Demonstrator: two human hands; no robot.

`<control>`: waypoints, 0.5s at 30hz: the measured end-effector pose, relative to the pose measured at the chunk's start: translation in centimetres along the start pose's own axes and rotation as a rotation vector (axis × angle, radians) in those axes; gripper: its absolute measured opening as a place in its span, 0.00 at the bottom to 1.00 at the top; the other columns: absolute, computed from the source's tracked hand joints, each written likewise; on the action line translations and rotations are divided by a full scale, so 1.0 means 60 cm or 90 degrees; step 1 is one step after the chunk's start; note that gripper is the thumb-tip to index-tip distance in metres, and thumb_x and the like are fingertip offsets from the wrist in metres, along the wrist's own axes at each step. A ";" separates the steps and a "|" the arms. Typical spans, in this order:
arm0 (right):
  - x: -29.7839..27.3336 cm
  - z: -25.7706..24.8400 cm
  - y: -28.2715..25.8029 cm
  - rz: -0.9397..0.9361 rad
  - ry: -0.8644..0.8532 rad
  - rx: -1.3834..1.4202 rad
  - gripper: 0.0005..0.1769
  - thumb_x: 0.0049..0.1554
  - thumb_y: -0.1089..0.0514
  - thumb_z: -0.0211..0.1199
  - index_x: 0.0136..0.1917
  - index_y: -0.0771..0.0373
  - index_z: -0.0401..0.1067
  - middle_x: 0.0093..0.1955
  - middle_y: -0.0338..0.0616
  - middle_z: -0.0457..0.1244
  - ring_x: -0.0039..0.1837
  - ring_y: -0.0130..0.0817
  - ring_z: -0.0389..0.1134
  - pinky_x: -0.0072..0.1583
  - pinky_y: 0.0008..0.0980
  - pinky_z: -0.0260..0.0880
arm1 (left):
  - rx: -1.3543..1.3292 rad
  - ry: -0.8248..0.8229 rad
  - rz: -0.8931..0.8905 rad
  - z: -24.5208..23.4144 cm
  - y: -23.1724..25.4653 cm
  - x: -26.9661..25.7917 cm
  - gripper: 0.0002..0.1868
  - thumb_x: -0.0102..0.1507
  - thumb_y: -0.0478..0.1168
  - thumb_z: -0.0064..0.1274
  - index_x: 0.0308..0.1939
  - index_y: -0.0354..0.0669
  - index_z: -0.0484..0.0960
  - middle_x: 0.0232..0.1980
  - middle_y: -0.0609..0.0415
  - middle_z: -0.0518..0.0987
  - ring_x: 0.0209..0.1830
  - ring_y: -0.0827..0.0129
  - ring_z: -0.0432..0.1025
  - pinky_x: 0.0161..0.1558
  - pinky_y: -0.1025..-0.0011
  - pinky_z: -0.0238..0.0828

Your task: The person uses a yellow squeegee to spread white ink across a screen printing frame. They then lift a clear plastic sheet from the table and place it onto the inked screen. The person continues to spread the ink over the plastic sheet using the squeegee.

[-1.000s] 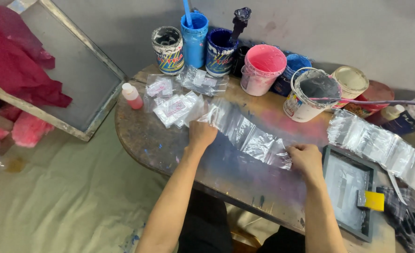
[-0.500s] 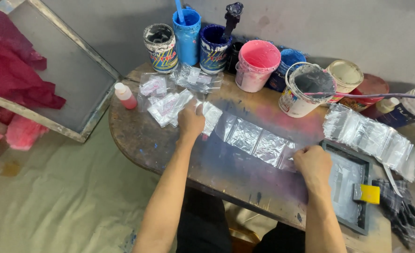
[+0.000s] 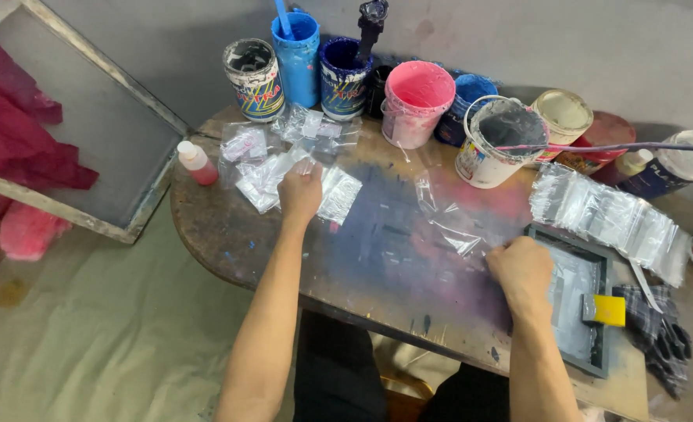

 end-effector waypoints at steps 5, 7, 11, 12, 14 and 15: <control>0.015 0.027 0.004 -0.029 0.002 -0.028 0.17 0.51 0.60 0.55 0.43 0.70 0.84 0.37 0.69 0.70 0.49 0.70 0.74 0.48 0.56 0.76 | 0.105 -0.027 0.227 -0.012 0.108 -0.078 0.20 0.67 0.42 0.52 0.61 0.37 0.81 0.59 0.40 0.79 0.62 0.45 0.73 0.63 0.50 0.69; 0.003 0.027 0.002 -0.029 -0.004 -0.038 0.18 0.51 0.60 0.55 0.43 0.70 0.84 0.37 0.69 0.71 0.49 0.70 0.74 0.49 0.55 0.76 | 0.136 -0.061 0.274 -0.005 0.127 -0.104 0.20 0.67 0.40 0.52 0.61 0.35 0.80 0.62 0.38 0.76 0.65 0.41 0.70 0.65 0.47 0.67; -0.007 0.025 -0.004 -0.027 -0.015 -0.045 0.19 0.52 0.58 0.55 0.46 0.67 0.84 0.40 0.68 0.71 0.51 0.67 0.74 0.51 0.53 0.76 | 0.227 -0.094 0.281 0.003 0.141 -0.136 0.22 0.67 0.40 0.52 0.63 0.32 0.78 0.67 0.37 0.72 0.72 0.44 0.65 0.68 0.50 0.65; -0.008 0.025 -0.003 -0.026 -0.020 -0.042 0.19 0.52 0.57 0.56 0.47 0.66 0.85 0.41 0.68 0.72 0.51 0.67 0.74 0.51 0.54 0.76 | 0.243 -0.091 0.283 0.002 0.145 -0.144 0.23 0.67 0.39 0.52 0.63 0.31 0.78 0.66 0.35 0.72 0.72 0.43 0.65 0.67 0.50 0.66; -0.015 0.023 -0.007 -0.029 -0.023 -0.041 0.19 0.51 0.58 0.57 0.48 0.66 0.85 0.41 0.67 0.72 0.51 0.66 0.74 0.51 0.52 0.77 | 0.262 -0.044 0.297 0.002 0.142 -0.148 0.17 0.67 0.42 0.53 0.55 0.34 0.81 0.53 0.41 0.77 0.56 0.50 0.73 0.53 0.57 0.74; -0.018 0.021 -0.010 -0.033 -0.025 -0.040 0.19 0.51 0.58 0.58 0.49 0.66 0.85 0.40 0.67 0.72 0.50 0.65 0.75 0.50 0.51 0.77 | 0.281 0.005 0.311 -0.003 0.145 -0.151 0.13 0.67 0.44 0.54 0.46 0.37 0.84 0.39 0.48 0.81 0.41 0.56 0.81 0.39 0.64 0.81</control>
Point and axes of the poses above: each hand's wrist, its own x-axis towards the middle knuckle, its own z-axis out of the palm, y = z × x, the point moved 10 cm from there along x, towards the middle knuckle
